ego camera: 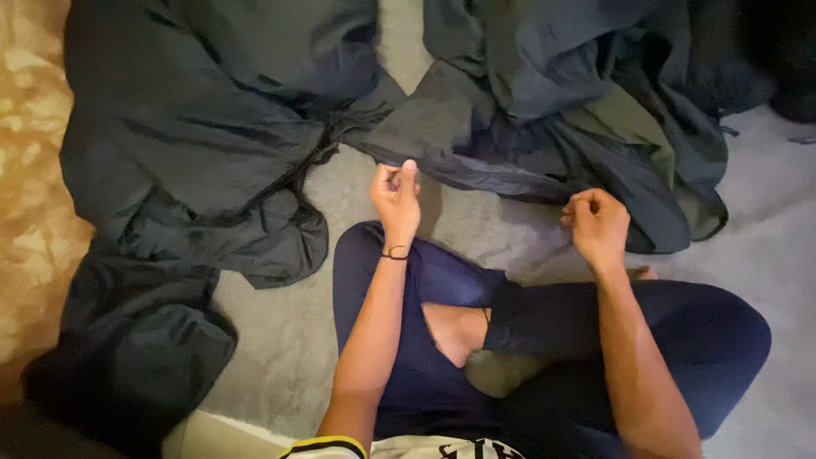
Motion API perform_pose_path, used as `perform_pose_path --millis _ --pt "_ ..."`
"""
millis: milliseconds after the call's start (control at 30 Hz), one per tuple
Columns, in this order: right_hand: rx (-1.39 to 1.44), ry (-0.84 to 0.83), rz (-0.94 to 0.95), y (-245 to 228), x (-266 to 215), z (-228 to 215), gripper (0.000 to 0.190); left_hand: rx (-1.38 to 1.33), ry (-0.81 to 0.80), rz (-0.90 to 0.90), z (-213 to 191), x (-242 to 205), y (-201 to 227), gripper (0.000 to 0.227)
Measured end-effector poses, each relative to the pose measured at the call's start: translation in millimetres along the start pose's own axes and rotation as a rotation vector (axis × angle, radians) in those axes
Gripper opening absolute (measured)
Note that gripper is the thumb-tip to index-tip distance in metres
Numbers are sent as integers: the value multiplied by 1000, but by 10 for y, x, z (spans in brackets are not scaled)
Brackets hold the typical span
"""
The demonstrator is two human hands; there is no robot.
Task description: The person unfolds and handles a black sleeping bag while sitting on the floor, checking the fabric and seams.
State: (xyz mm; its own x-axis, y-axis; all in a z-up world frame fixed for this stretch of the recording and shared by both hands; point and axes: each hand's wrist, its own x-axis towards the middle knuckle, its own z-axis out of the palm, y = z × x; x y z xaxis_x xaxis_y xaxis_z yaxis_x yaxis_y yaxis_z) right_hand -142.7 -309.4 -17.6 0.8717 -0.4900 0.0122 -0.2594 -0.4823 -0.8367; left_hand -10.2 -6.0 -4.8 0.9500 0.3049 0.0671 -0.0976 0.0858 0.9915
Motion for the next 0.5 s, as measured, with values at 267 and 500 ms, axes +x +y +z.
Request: perform_pose_path --millis 267,500 --pt "29 -5 82 -36 28 -10 21 10 -42 80 2 -50 19 17" --pt "85 -20 65 -49 52 1 21 28 -62 92 77 -100 58 19"
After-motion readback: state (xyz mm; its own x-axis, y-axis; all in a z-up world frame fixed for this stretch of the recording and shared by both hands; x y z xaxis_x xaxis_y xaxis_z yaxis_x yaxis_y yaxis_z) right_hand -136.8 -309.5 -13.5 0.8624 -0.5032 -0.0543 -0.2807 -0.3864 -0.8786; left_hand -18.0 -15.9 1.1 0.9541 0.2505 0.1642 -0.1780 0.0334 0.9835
